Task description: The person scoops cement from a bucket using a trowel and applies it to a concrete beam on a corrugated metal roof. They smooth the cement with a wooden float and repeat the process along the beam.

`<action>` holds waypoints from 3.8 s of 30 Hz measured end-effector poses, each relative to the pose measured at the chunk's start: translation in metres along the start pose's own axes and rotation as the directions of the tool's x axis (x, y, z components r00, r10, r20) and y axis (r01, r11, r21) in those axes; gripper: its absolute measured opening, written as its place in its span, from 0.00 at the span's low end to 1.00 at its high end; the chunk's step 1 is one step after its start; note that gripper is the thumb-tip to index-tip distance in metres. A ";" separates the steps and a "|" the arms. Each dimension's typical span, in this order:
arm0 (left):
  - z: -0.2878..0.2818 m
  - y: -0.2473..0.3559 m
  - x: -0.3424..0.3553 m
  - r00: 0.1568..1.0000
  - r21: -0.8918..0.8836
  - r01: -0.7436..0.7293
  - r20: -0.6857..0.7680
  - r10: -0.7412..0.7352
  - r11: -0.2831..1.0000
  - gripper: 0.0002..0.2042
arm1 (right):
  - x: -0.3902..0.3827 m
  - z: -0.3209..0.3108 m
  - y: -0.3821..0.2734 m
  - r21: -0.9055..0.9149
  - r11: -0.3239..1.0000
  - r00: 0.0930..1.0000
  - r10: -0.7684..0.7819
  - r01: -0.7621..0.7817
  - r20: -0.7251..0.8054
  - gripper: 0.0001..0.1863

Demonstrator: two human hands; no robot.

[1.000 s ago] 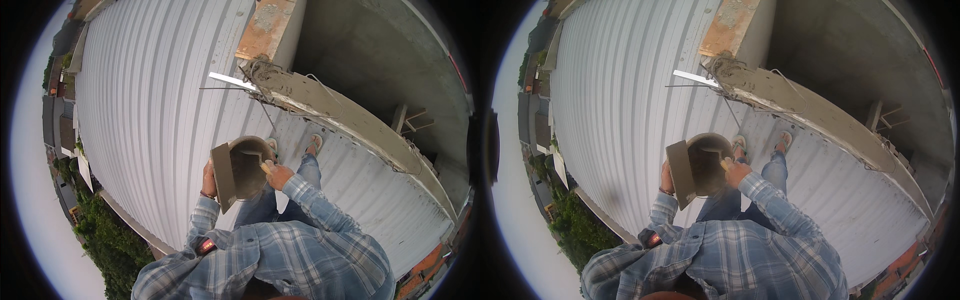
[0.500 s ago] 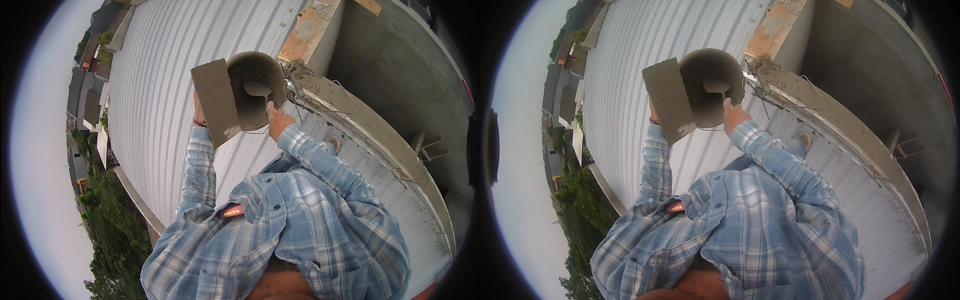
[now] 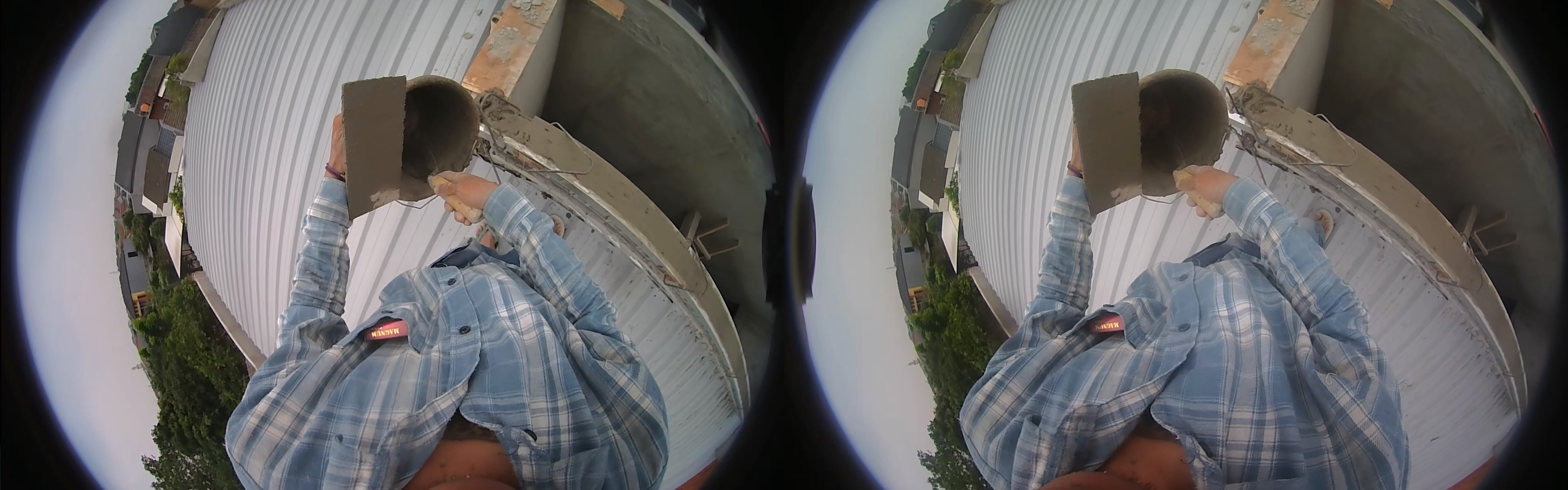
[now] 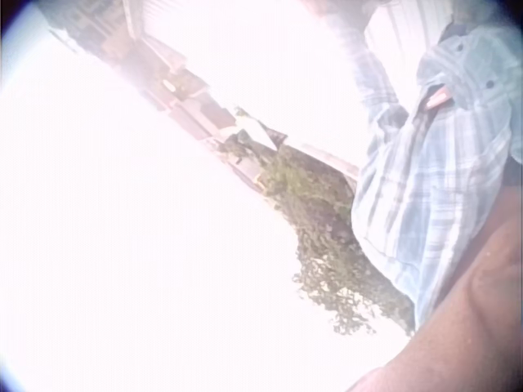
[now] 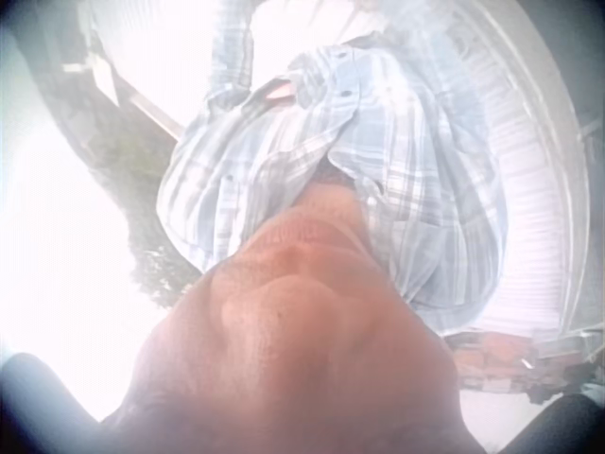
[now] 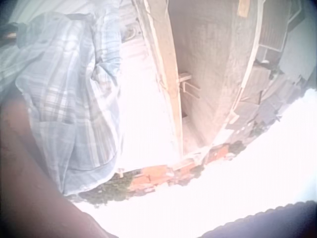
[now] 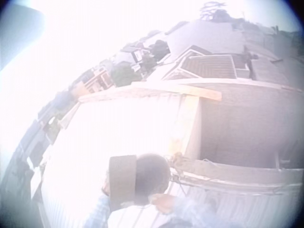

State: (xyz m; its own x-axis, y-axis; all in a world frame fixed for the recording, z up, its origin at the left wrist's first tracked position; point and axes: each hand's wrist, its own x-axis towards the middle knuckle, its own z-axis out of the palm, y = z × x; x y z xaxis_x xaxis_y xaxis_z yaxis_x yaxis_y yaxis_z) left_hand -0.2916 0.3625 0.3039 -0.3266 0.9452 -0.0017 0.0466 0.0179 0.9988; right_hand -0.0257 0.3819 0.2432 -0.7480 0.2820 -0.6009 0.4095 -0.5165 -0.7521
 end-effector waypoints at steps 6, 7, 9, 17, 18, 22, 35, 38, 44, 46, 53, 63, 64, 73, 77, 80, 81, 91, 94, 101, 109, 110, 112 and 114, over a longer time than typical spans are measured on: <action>-0.026 -0.003 -0.014 0.999 -0.007 0.006 -0.047 -0.006 1.000 0.20 | -0.027 -0.012 0.009 -0.632 0.732 0.903 -0.415 0.255 -0.116 0.24; -0.028 -0.004 -0.015 0.999 -0.013 0.005 -0.052 -0.006 1.000 0.20 | -0.030 -0.015 0.008 -0.882 0.433 0.813 -0.572 0.186 -0.109 0.23; -0.032 -0.005 -0.016 0.999 -0.016 0.007 -0.054 -0.008 1.000 0.20 | -0.046 -0.012 -0.023 -0.878 0.473 0.806 -0.548 0.078 -0.224 0.25; -0.004 -0.015 0.006 1.000 -0.051 0.010 -0.010 -0.010 0.999 0.20 | -0.021 -0.017 -0.028 -0.608 0.788 0.928 -0.145 -0.101 -0.343 0.24; 0.003 -0.022 0.008 1.000 -0.061 0.023 -0.002 -0.024 0.998 0.20 | -0.022 -0.018 -0.021 -0.476 0.875 0.959 -0.053 -0.090 -0.277 0.24; 0.008 -0.017 0.002 0.999 -0.040 0.047 -0.020 -0.048 0.998 0.19 | -0.012 -0.028 0.013 0.173 0.985 0.983 -0.011 -0.021 0.183 0.25; -0.099 -0.063 -0.116 0.803 -0.143 0.172 -0.553 -0.223 0.975 0.19 | -0.077 -0.042 0.061 0.364 0.778 0.857 -0.435 0.512 -0.276 0.35; -0.126 -0.063 -0.183 0.666 -0.165 0.215 -0.696 -0.268 0.963 0.19 | -0.066 -0.081 0.087 -0.212 0.827 0.571 -0.521 0.520 -0.634 0.35; -0.133 -0.060 -0.274 0.458 -0.207 0.265 -0.832 -0.312 0.942 0.19 | 0.069 -0.178 0.174 -0.570 0.821 0.298 -0.533 -0.047 -0.792 0.32; -0.127 -0.067 -0.274 0.453 -0.219 0.267 -0.831 -0.322 0.939 0.19 | 0.099 -0.224 0.191 -0.530 0.834 0.388 -0.442 -0.153 -0.809 0.32; -0.136 -0.081 -0.244 0.549 -0.241 0.188 -0.778 -0.305 0.952 0.19 | 0.020 -0.169 0.151 -0.607 0.785 0.533 -0.568 0.122 -0.627 0.31; -0.089 -0.063 -0.065 0.858 -0.240 0.107 -0.467 -0.212 0.965 0.17 | 0.016 0.027 -0.023 -0.861 0.476 0.907 -0.420 0.181 -0.041 0.28; -0.080 -0.060 -0.049 0.878 -0.237 0.100 -0.435 -0.198 0.966 0.17 | 0.032 0.035 -0.026 -0.903 0.415 0.858 -0.499 0.116 -0.120 0.28; -0.074 -0.038 -0.011 0.925 -0.189 0.082 -0.352 -0.145 0.979 0.17 | 0.007 0.020 -0.089 -0.851 0.525 0.860 -0.418 -0.033 -0.291 0.27; -0.066 -0.038 -0.002 0.936 -0.183 0.083 -0.324 -0.140 0.980 0.17 | 0.001 0.051 -0.059 -0.951 0.295 0.952 -0.252 -0.097 -0.175 0.25; -0.067 -0.035 -0.002 0.937 -0.189 0.080 -0.320 -0.138 0.979 0.17 | -0.013 0.018 -0.086 -0.938 0.338 0.968 -0.199 -0.080 -0.155 0.29; -0.068 -0.035 -0.003 0.937 -0.194 0.080 -0.320 -0.140 0.978 0.17 | -0.009 0.020 -0.084 -0.892 0.440 0.905 -0.329 -0.105 -0.269 0.30; -0.061 -0.026 0.009 0.953 -0.198 0.054 -0.282 -0.110 0.979 0.17 | 0.014 0.020 -0.065 -0.888 0.426 0.866 -0.362 -0.176 -0.345 0.29; -0.062 -0.026 0.009 0.953 -0.172 0.064 -0.281 -0.111 0.983 0.16 | 0.018 0.026 -0.055 -0.951 0.272 0.926 -0.299 -0.149 -0.231 0.29; -0.044 -0.027 0.027 0.968 -0.175 0.071 -0.227 -0.111 0.982 0.16 | 0.013 0.036 -0.067 -0.865 0.387 0.823 -0.338 -0.321 -0.456 0.27; -0.040 -0.025 0.028 0.972 -0.161 0.089 -0.202 -0.121 0.983 0.16 | 0.010 0.002 -0.076 -0.821 0.561 0.814 -0.423 -0.110 -0.398 0.22; -0.035 -0.030 0.031 0.974 -0.169 0.093 -0.190 -0.125 0.981 0.16 | 0.015 -0.006 -0.061 -0.836 0.549 0.830 -0.460 -0.014 -0.316 0.21; -0.037 -0.031 0.025 0.972 -0.173 0.098 -0.193 -0.131 0.980 0.16 | 0.033 -0.011 -0.022 -0.833 0.512 0.838 -0.533 0.210 -0.116 0.21; -0.057 -0.022 0.003 0.959 -0.150 0.108 -0.245 -0.143 0.983 0.16 | 0.018 0.010 -0.025 -0.473 0.835 0.941 -0.337 0.280 -0.038 0.19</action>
State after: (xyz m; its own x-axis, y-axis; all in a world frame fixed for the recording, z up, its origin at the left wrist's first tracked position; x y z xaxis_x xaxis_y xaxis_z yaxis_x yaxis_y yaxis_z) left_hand -0.3474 0.3459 0.2846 -0.5509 0.8240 -0.1320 -0.1312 0.0707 0.9888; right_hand -0.0543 0.3917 0.2543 -0.8219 0.4699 -0.3220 0.3796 0.0303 -0.9247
